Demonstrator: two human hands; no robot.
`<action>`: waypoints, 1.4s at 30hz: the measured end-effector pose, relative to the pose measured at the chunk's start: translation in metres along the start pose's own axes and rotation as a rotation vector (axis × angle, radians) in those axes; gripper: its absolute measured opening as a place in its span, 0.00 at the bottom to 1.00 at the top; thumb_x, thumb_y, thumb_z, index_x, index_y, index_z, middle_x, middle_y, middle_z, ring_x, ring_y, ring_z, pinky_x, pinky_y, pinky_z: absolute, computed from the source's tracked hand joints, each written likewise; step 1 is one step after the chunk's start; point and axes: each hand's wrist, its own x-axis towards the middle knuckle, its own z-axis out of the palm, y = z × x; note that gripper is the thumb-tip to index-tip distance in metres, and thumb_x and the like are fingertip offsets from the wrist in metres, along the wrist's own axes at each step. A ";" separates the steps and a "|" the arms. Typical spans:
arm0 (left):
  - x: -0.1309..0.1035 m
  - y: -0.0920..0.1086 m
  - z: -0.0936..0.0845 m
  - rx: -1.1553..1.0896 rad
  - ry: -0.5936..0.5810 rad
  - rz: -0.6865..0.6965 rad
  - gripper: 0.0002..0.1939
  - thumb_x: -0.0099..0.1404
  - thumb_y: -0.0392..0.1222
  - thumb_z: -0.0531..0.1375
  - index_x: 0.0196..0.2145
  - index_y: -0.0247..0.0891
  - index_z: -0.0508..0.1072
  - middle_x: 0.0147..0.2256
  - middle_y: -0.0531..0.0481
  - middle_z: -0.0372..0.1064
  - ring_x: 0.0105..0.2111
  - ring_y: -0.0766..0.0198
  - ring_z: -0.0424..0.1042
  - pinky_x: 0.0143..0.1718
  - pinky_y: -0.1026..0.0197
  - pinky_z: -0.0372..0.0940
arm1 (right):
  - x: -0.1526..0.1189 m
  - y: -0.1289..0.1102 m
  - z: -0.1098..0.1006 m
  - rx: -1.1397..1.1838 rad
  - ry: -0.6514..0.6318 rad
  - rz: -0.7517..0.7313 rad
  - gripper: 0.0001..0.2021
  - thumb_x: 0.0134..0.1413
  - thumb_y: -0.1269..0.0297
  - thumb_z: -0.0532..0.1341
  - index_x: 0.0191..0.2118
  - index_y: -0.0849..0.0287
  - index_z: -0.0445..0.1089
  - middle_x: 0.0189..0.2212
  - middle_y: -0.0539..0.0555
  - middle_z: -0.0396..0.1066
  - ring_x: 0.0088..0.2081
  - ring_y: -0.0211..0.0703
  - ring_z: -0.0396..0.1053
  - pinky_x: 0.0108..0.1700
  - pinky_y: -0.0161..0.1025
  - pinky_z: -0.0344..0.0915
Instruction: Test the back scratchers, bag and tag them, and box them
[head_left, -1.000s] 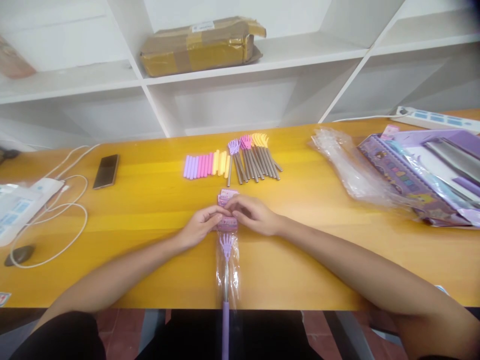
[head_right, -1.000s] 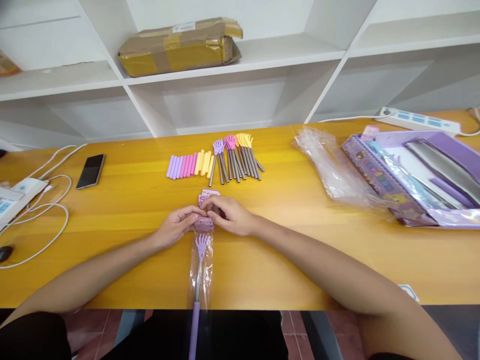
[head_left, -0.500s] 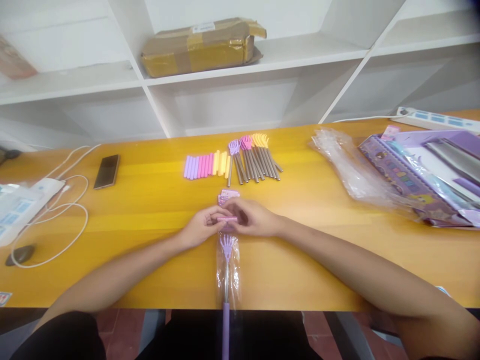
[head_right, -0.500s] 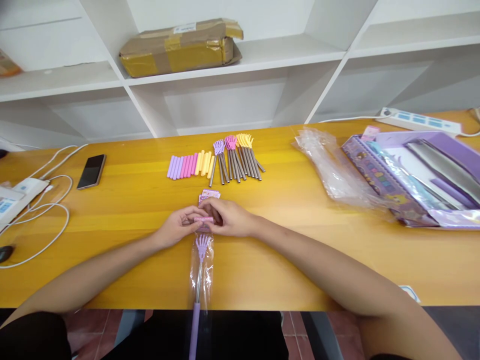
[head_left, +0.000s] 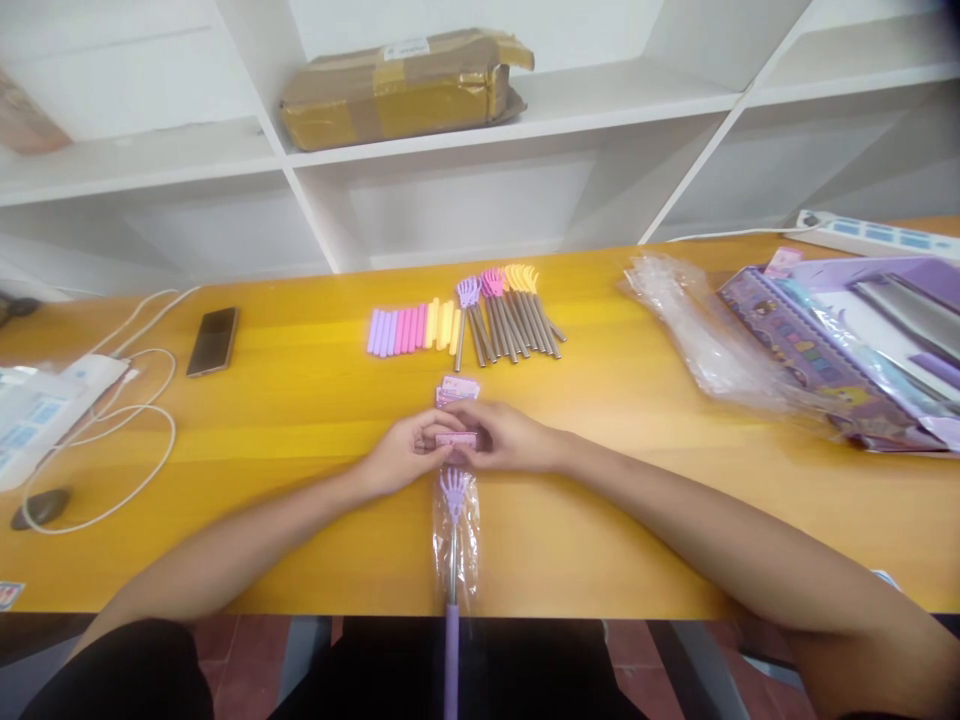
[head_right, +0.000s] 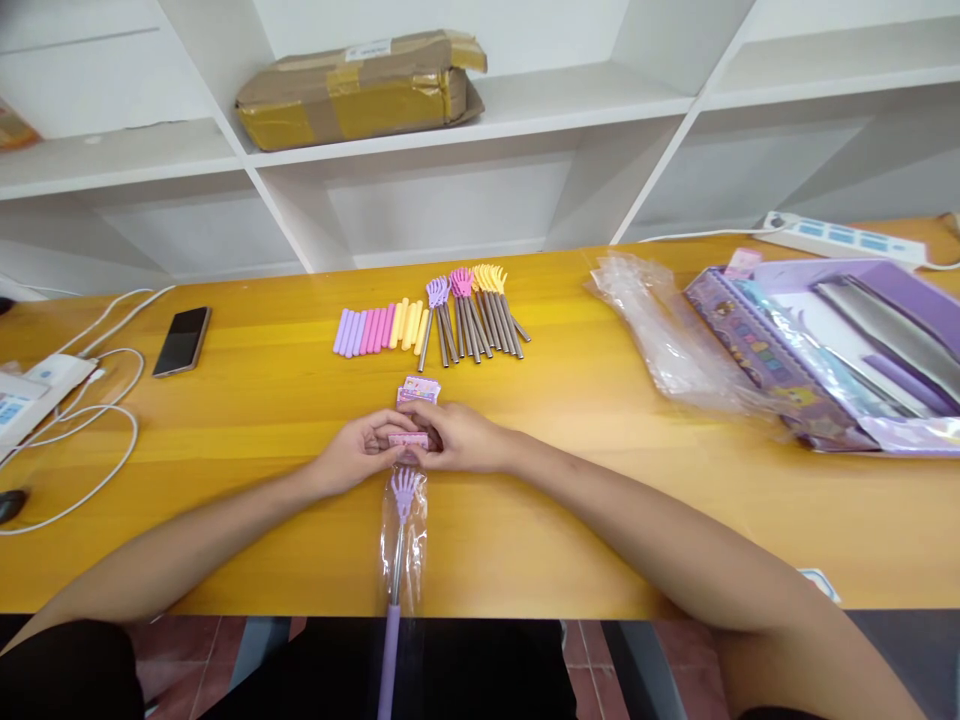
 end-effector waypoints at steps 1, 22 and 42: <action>0.000 0.001 0.001 -0.001 0.004 -0.002 0.19 0.70 0.50 0.69 0.54 0.38 0.77 0.51 0.41 0.80 0.49 0.56 0.81 0.51 0.56 0.74 | 0.000 0.000 0.000 0.007 -0.006 0.002 0.24 0.63 0.53 0.70 0.60 0.55 0.70 0.44 0.55 0.79 0.42 0.45 0.77 0.45 0.40 0.73; -0.002 0.012 -0.003 -0.081 -0.160 -0.059 0.21 0.69 0.49 0.70 0.56 0.39 0.79 0.57 0.38 0.78 0.54 0.53 0.80 0.57 0.52 0.73 | -0.001 0.000 -0.011 0.048 -0.136 -0.066 0.24 0.60 0.64 0.67 0.61 0.57 0.71 0.42 0.53 0.79 0.36 0.40 0.73 0.38 0.36 0.69; -0.003 0.008 -0.009 -0.071 -0.260 -0.061 0.21 0.70 0.46 0.70 0.58 0.40 0.78 0.55 0.39 0.80 0.55 0.54 0.81 0.58 0.53 0.72 | -0.003 -0.014 -0.015 0.081 -0.196 -0.060 0.17 0.61 0.67 0.65 0.56 0.57 0.72 0.40 0.51 0.79 0.36 0.39 0.72 0.41 0.36 0.69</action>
